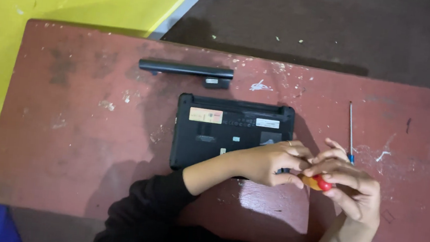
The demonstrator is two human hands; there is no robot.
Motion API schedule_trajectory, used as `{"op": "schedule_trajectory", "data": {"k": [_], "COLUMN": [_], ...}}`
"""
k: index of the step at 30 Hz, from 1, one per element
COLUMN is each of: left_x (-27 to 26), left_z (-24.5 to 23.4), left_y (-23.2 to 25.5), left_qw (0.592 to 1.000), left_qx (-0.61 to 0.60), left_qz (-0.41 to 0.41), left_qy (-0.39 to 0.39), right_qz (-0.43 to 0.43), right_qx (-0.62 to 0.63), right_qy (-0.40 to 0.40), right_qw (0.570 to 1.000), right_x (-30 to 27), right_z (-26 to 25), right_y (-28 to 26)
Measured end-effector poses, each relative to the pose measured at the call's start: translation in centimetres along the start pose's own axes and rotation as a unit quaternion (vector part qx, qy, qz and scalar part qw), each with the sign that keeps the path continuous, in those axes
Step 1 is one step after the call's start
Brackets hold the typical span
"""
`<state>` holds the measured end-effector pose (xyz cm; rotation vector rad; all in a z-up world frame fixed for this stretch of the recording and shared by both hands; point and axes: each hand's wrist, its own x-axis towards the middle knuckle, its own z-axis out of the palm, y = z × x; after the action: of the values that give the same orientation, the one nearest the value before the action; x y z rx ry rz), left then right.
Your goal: Disassembling a laptop by removing the battery and unscrewing the back cover to access internal components.
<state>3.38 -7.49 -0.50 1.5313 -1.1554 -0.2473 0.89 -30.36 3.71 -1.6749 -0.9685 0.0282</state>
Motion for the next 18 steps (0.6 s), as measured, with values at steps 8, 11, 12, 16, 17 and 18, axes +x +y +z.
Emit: {"op": "schedule_trajectory", "data": {"k": [8,11,12,16,17,18], "left_x": [0.3,0.4,0.4,0.6,0.6,0.7], "left_z": [0.1,0.0,0.0,0.3,0.4,0.5], "left_y": [0.4,0.9,1.1,1.4,1.4,1.4], "left_qw": [0.998,0.996,0.996,0.997,0.997,0.998], "left_qx": [0.036,0.051,0.056,0.046,0.043,0.039], "left_qz": [-0.042,-0.067,-0.073,-0.065,-0.055,-0.045], "left_qy": [-0.001,-0.015,-0.013,0.004,0.018,0.032], "right_qz": [-0.016,-0.010,-0.007,-0.004,-0.003,-0.001], "right_qx": [0.059,0.065,0.063,0.065,0.054,0.044], "right_qy": [-0.022,0.006,0.014,-0.006,-0.007,-0.009], "right_qw": [0.998,0.998,0.998,0.998,0.999,0.999], "right_x": [0.4,0.4,0.5,0.6,0.7,0.7], "right_z": [0.4,1.0,1.1,1.0,1.0,1.0], "right_y": [0.4,0.3,0.3,0.4,0.4,0.3]}}
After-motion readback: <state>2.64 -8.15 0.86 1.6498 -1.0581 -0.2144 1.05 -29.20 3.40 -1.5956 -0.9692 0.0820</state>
